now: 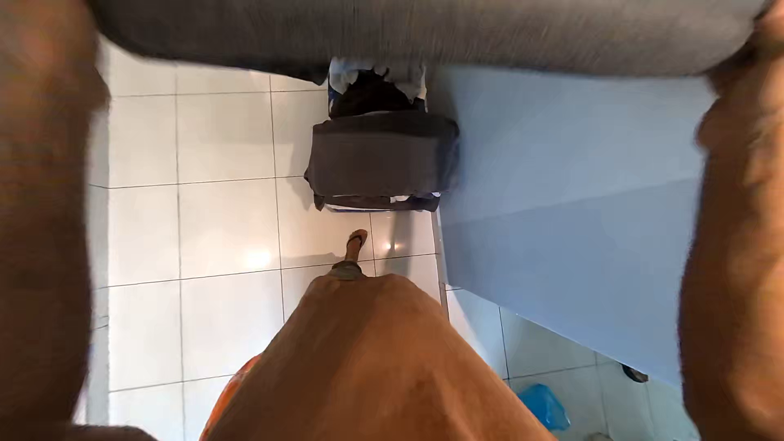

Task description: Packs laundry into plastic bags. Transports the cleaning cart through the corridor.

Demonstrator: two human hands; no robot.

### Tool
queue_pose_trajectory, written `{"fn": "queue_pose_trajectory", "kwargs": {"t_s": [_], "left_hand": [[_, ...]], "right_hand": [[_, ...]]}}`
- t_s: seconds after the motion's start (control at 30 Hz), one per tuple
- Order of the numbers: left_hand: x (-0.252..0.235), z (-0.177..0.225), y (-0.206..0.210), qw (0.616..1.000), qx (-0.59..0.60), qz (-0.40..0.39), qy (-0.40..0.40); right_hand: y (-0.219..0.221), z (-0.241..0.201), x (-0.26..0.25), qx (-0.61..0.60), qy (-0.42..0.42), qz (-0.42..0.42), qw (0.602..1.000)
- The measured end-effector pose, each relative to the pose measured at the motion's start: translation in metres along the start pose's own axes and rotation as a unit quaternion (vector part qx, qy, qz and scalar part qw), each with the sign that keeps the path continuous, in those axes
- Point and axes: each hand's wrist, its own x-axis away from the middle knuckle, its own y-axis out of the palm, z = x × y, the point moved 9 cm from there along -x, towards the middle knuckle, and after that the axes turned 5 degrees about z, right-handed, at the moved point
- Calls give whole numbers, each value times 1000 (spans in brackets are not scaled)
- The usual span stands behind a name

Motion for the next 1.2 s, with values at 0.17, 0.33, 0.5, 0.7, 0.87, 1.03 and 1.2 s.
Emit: {"fn": "queue_pose_trajectory", "kwargs": {"t_s": [0.17, 0.33, 0.5, 0.7, 0.87, 1.03, 1.2], "left_hand": [[153, -107, 119, 974, 107, -199, -18], [265, -264, 241, 924, 82, -333, -167], [247, -281, 271, 895, 57, -393, -202], [94, -238, 281, 889, 82, -364, -266], [-46, -225, 352, 933, 103, -203, -279], [-44, -213, 464, 930, -18, -314, -192], [-9, -197, 584, 916, -160, -364, 44]], "right_hand": [[7, 153, 119, 90, 44, -27, 995], [29, 297, 207, 237, 294, -24, 926], [77, 319, 187, 422, 310, -145, 840], [122, 322, 69, 345, 358, -123, 859], [210, 314, -38, 231, 262, -78, 934], [322, 361, 3, 308, 174, -195, 915], [412, 401, 44, 393, 141, -266, 869]]}}
